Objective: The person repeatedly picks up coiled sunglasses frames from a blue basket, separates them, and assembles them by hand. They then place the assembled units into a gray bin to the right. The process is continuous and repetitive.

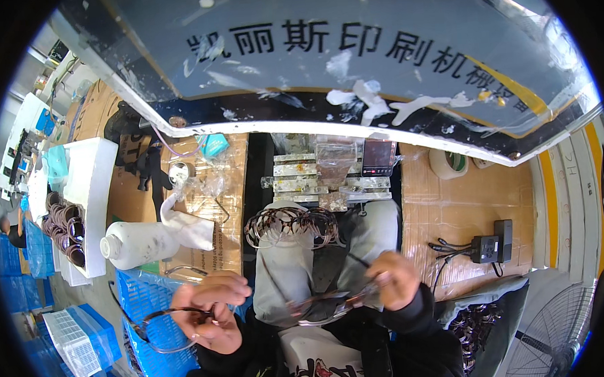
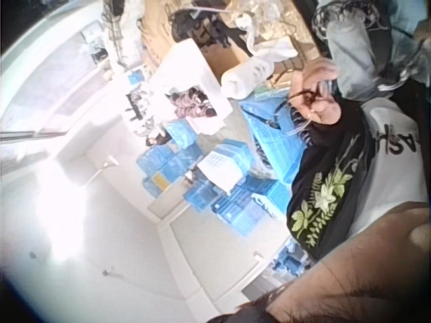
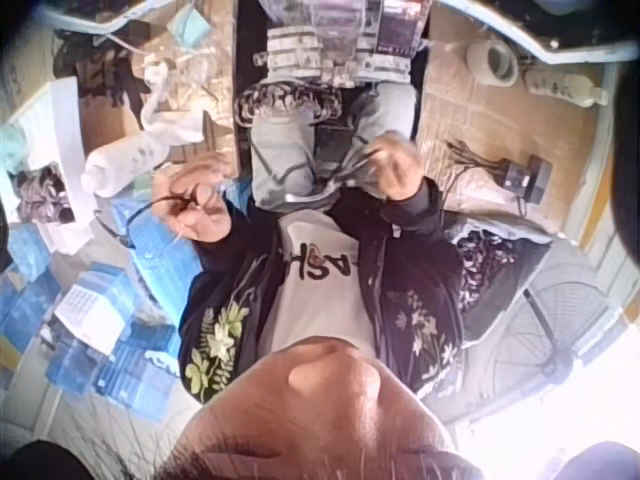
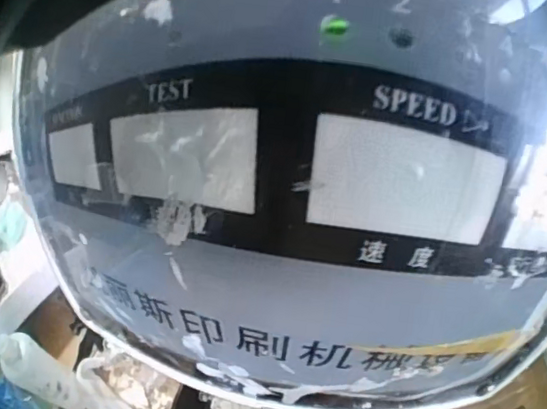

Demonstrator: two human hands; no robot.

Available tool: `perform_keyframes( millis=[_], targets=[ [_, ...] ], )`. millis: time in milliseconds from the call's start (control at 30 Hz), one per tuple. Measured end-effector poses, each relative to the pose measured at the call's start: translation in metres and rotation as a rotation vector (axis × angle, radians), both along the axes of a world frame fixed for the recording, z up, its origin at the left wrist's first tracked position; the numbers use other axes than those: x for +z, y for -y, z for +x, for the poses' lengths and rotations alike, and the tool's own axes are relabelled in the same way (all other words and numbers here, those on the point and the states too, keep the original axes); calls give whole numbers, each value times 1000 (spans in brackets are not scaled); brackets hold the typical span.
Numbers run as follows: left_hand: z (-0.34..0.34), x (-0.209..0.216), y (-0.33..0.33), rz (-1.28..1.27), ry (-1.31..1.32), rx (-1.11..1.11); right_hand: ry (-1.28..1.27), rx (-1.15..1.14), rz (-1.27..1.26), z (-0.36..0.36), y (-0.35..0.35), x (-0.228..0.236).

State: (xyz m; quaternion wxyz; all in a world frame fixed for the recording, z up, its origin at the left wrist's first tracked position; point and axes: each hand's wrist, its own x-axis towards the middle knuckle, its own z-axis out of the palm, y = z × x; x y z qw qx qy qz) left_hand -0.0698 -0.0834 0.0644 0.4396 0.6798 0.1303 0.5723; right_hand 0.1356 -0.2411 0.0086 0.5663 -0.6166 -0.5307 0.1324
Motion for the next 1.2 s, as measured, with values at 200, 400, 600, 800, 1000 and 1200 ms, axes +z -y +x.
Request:
perform_keyframes(
  millis=[200,400,600,800,1000,1200],
  targets=[
    [0,-7,3,-190,42,23,-812,-2,630,50,-73,-3],
    [-2,-15,-1,-216,-19,27,-883,-216,430,75,-139,-34],
    [1,-19,-9,-307,-149,27,-278,-513,326,87,-158,-84],
    [19,-14,-18,-486,-121,-101,-727,-337,403,75,-148,-64],
    [38,5,-27,-573,-27,-367,-5,-317,544,10,-110,-4],
    [49,12,-17,-28,-208,-313,221,4,89,-28,-87,40]
  ],
)
